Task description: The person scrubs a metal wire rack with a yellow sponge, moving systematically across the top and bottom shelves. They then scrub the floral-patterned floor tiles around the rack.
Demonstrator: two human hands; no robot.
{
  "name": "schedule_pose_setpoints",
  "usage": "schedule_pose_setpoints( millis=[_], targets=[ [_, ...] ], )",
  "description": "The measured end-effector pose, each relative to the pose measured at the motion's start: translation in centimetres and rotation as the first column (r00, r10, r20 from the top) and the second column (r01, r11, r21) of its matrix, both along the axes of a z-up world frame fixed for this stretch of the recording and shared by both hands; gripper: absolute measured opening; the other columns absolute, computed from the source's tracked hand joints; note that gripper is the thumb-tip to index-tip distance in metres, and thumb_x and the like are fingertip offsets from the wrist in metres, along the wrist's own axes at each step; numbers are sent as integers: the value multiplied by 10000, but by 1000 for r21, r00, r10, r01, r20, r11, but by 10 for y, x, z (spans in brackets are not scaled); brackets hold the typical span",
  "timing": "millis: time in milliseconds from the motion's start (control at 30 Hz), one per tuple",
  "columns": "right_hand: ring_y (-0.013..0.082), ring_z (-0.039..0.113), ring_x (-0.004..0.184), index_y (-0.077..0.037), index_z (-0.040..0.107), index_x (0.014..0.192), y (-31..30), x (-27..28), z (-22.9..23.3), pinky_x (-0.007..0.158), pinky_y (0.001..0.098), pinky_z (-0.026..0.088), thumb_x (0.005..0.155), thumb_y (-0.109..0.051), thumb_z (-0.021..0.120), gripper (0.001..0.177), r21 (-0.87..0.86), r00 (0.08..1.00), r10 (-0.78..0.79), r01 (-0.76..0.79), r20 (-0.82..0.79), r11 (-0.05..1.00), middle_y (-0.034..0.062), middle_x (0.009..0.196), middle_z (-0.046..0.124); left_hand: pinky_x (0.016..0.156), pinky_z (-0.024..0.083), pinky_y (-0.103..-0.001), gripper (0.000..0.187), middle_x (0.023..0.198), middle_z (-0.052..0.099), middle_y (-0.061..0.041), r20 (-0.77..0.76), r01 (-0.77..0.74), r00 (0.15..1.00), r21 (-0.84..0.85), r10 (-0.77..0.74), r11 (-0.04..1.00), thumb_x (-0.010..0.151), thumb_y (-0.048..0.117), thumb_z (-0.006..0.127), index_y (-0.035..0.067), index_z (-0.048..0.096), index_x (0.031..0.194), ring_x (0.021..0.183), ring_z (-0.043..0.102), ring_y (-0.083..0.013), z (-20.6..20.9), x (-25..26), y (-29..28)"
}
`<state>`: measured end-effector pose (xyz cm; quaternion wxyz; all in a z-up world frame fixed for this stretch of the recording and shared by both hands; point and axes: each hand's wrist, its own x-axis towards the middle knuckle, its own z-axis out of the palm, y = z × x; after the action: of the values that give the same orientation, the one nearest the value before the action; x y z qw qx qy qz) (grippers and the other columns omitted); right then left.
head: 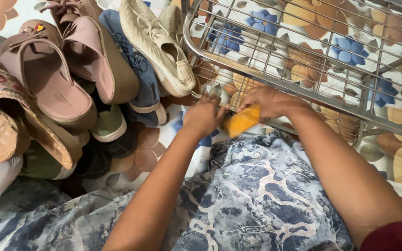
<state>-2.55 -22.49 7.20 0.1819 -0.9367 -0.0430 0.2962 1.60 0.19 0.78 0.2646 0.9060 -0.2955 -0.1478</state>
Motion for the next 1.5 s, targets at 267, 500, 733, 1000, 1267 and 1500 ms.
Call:
schedule_pose_setpoints(
  millis=[267, 500, 733, 1000, 1267, 1500],
  targets=[
    [242, 660, 1145, -144, 689, 1240, 46, 20, -17, 1012, 361, 526, 561, -169, 951, 728, 17, 968, -95, 94, 232, 995, 38, 1196, 693, 975, 505, -483, 729, 1250, 679, -183, -142, -62, 989, -76, 50, 995, 987, 667, 290, 102, 669, 1248, 1157, 643, -374, 27, 8, 9],
    [228, 689, 1063, -200, 615, 1259, 35, 17, 13, 939, 389, 537, 637, -193, 941, 702, -144, 969, -227, 212, -94, 967, 39, 1083, 744, 960, 503, -493, 717, 1256, 668, -180, -76, -59, 996, -76, 53, 995, 982, 663, 340, 80, 657, 1254, 1158, 633, -377, 17, 7, 9],
    [210, 655, 1016, -132, 764, 1046, -42, -12, -1, 906, 410, 544, 599, -167, 990, 502, -357, 902, -267, 138, -340, 924, 32, 1089, 759, 942, 512, -500, 715, 1211, 690, -170, -43, -56, 998, -76, 53, 996, 973, 670, 350, 75, 690, 1176, 1113, 656, -381, 19, 4, 9],
    [206, 715, 869, -118, 728, 1023, 11, 3, -22, 799, 366, 553, 604, -352, 938, 524, -93, 991, -112, 105, -71, 990, 29, 905, 754, 951, 507, -505, 756, 1175, 701, -197, -109, -55, 993, -30, 51, 998, 980, 690, 294, 75, 708, 1123, 1111, 654, -389, 28, 11, 8],
    [284, 706, 878, -89, 727, 996, 50, 18, -29, 783, 415, 565, 680, -457, 885, 510, -172, 978, 70, -35, 198, 984, 80, 923, 738, 993, 488, -493, 746, 1311, 639, -192, -90, -87, 993, -95, 78, 992, 975, 680, 322, 81, 615, 1311, 1204, 610, -378, 10, 12, 10],
    [196, 676, 864, -127, 671, 904, 8, -10, -1, 777, 418, 524, 656, -318, 882, 378, -159, 973, -199, 180, -116, 971, 36, 895, 713, 1048, 456, -481, 734, 1445, 560, -158, -57, -60, 997, -152, 51, 987, 979, 659, 381, 83, 566, 1395, 1306, 547, -364, -1, 7, 9]
  ],
)
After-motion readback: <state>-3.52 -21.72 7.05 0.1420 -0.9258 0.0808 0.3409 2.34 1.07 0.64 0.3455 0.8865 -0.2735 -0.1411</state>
